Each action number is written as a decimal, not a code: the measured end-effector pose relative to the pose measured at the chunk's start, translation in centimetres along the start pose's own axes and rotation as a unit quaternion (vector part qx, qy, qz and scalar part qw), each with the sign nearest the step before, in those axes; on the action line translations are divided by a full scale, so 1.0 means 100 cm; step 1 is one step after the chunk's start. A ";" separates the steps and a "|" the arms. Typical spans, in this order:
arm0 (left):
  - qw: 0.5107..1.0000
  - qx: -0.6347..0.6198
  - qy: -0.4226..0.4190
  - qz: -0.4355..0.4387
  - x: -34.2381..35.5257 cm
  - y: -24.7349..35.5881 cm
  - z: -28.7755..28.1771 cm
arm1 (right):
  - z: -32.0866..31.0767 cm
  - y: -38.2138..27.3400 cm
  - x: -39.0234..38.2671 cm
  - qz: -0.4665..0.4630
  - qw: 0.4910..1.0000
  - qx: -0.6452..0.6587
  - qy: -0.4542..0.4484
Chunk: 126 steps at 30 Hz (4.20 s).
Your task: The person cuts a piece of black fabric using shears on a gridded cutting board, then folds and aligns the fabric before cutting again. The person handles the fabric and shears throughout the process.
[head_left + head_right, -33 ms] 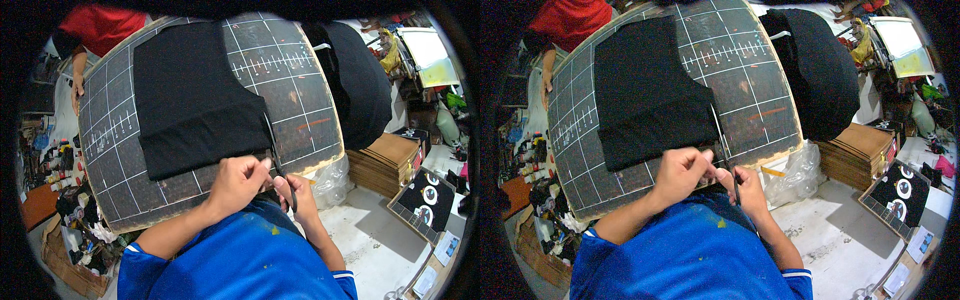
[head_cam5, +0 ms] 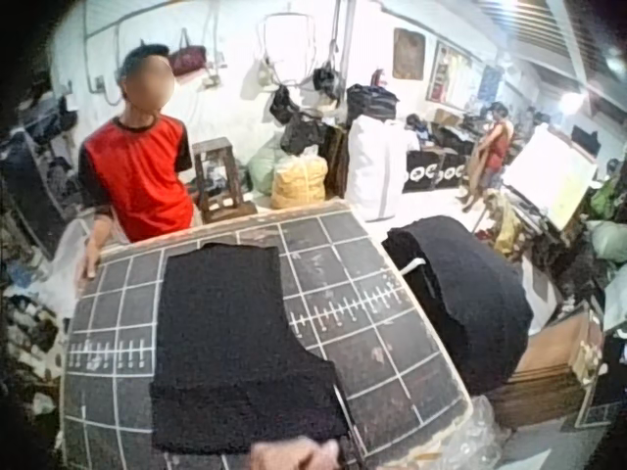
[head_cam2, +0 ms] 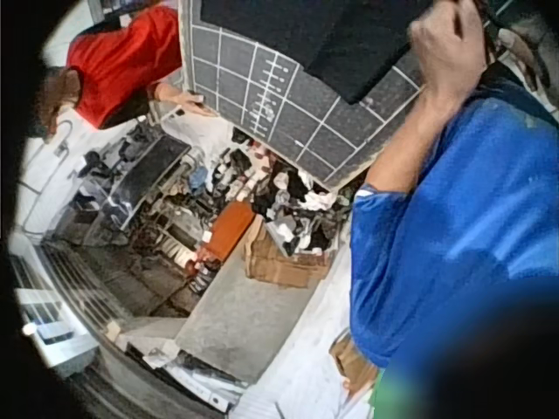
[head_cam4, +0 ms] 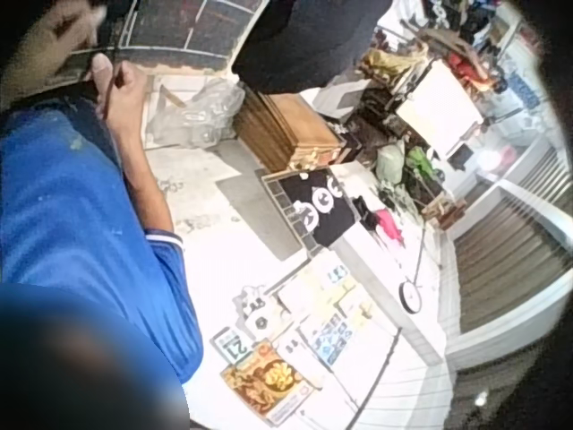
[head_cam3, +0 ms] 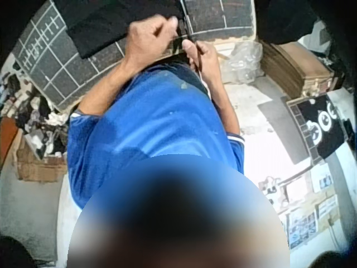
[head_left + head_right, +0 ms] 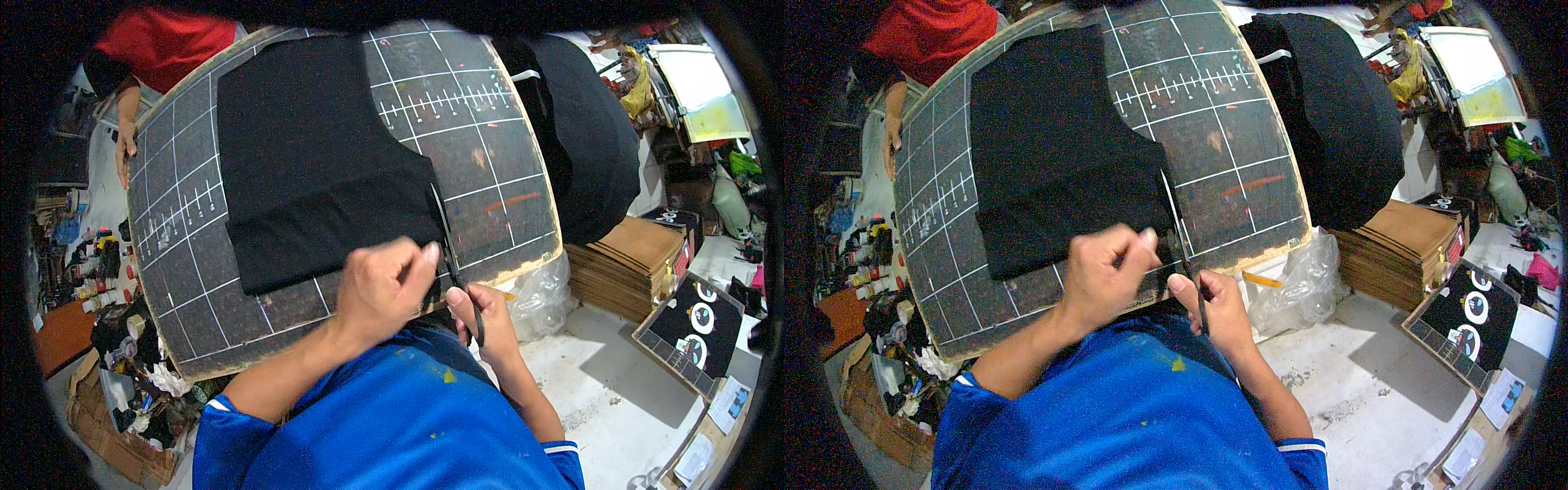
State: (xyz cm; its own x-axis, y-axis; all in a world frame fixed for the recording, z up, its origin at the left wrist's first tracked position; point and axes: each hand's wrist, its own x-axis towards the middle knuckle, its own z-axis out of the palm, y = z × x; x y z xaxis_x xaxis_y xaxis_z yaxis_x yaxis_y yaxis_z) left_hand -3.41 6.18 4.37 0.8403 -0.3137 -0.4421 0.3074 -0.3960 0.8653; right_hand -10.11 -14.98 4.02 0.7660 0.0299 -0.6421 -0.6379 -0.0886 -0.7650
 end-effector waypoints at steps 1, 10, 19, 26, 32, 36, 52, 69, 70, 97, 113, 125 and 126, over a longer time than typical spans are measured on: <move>0.973 0.179 0.068 0.127 0.006 0.000 -0.009 | 0.001 0.000 0.000 0.000 1.000 0.000 0.001; 0.830 0.447 0.239 0.233 0.074 -0.019 0.001 | 0.009 -0.001 -0.003 -0.024 0.998 -0.045 0.030; 0.837 0.436 0.236 0.233 0.074 -0.020 0.001 | 0.009 -0.002 0.002 -0.035 0.993 -0.108 0.032; 0.848 0.408 0.217 0.258 0.071 -0.019 -0.005 | 0.010 -0.001 0.000 -0.034 0.993 -0.102 0.044; 0.863 0.394 0.139 0.283 0.054 -0.021 -0.007 | 0.007 -0.003 -0.002 -0.015 0.998 -0.048 0.029; 0.870 0.379 0.166 0.269 0.054 -0.021 0.002 | 0.008 -0.006 -0.004 -0.010 0.999 -0.043 0.030; 0.845 0.428 0.195 0.255 0.059 -0.026 0.012 | 0.005 -0.024 -0.007 0.046 0.999 0.000 0.016; 0.862 0.429 0.146 0.226 0.051 -0.014 0.009 | 0.010 -0.006 -0.002 0.004 0.993 -0.106 0.057; 0.863 0.428 0.146 0.226 0.051 -0.015 0.009 | 0.009 -0.005 0.000 -0.014 0.993 -0.110 0.050; 0.876 0.403 0.136 0.229 0.053 -0.017 0.007 | 0.013 -0.015 -0.005 0.015 0.994 -0.094 0.058; 0.880 0.393 0.134 0.229 0.053 -0.018 0.007 | 0.017 -0.033 -0.001 0.009 0.995 -0.085 0.055; 0.880 0.396 0.131 0.228 0.052 -0.017 0.006 | 0.011 -0.036 0.000 0.040 0.992 -0.109 0.046; 0.879 0.397 0.132 0.228 0.052 -0.017 0.006 | 0.013 -0.036 0.001 0.034 0.992 -0.111 0.045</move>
State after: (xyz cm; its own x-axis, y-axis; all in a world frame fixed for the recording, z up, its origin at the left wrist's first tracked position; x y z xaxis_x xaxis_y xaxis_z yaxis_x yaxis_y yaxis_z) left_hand 0.17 4.71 0.42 0.9020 -0.4263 0.0689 -0.4088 -0.7915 0.4544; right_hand -7.83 -13.36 6.68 0.7318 -0.0716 -0.6777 -0.6630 -0.3050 -0.6837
